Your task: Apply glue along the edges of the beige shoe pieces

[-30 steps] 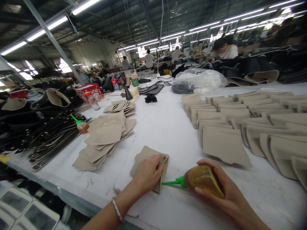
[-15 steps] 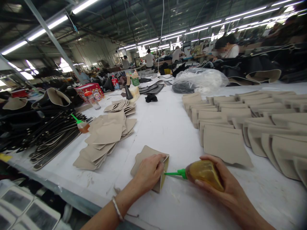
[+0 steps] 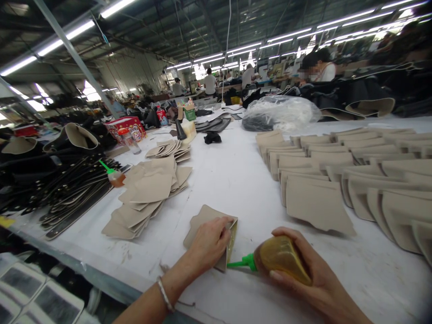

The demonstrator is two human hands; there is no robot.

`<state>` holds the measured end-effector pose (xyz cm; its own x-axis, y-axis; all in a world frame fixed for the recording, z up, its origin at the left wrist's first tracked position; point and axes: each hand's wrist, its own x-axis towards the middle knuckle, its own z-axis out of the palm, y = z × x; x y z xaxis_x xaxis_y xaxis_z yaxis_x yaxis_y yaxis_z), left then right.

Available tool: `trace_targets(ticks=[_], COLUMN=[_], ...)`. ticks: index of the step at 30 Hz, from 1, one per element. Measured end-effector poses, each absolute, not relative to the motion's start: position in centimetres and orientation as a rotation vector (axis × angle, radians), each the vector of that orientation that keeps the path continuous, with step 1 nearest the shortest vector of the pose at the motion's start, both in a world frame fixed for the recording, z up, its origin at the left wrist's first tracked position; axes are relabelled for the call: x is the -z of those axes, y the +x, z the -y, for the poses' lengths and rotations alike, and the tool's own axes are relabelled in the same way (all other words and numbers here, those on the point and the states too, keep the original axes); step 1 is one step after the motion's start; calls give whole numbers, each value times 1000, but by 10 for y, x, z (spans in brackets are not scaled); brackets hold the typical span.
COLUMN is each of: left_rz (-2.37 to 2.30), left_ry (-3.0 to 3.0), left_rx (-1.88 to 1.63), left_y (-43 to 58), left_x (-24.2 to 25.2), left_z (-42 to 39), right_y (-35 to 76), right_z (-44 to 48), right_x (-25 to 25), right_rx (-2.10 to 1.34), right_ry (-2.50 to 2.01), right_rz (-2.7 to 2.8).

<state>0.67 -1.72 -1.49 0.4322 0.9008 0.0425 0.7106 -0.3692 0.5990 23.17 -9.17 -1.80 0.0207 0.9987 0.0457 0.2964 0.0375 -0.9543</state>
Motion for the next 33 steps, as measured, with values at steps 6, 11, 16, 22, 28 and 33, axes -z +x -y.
trace_targets(ticks=[6, 11, 16, 22, 28, 33], left_rz=[-1354, -1359, -1370, -1357, -1361, -1388], left_ry=[2185, 2182, 2186, 2179, 2178, 2166], left_rx=[-510, -505, -506, -509, -495, -472], left_y=[7, 7, 6, 7, 9, 9], left_x=[14, 14, 16, 16, 16, 12], left_z=[18, 18, 18, 17, 18, 18], right_y=[232, 226, 232, 244, 257, 251], right_z=[88, 94, 92, 74, 54, 70], right_x=[17, 12, 16, 25, 30, 30], right_rx=[-927, -983, -1008, -921, -784, -1000], right_ry=[-1442, -1397, -1414, -1416, -1441, -1382], right_rz=[1465, 1394, 1466, 1488, 1463, 1511])
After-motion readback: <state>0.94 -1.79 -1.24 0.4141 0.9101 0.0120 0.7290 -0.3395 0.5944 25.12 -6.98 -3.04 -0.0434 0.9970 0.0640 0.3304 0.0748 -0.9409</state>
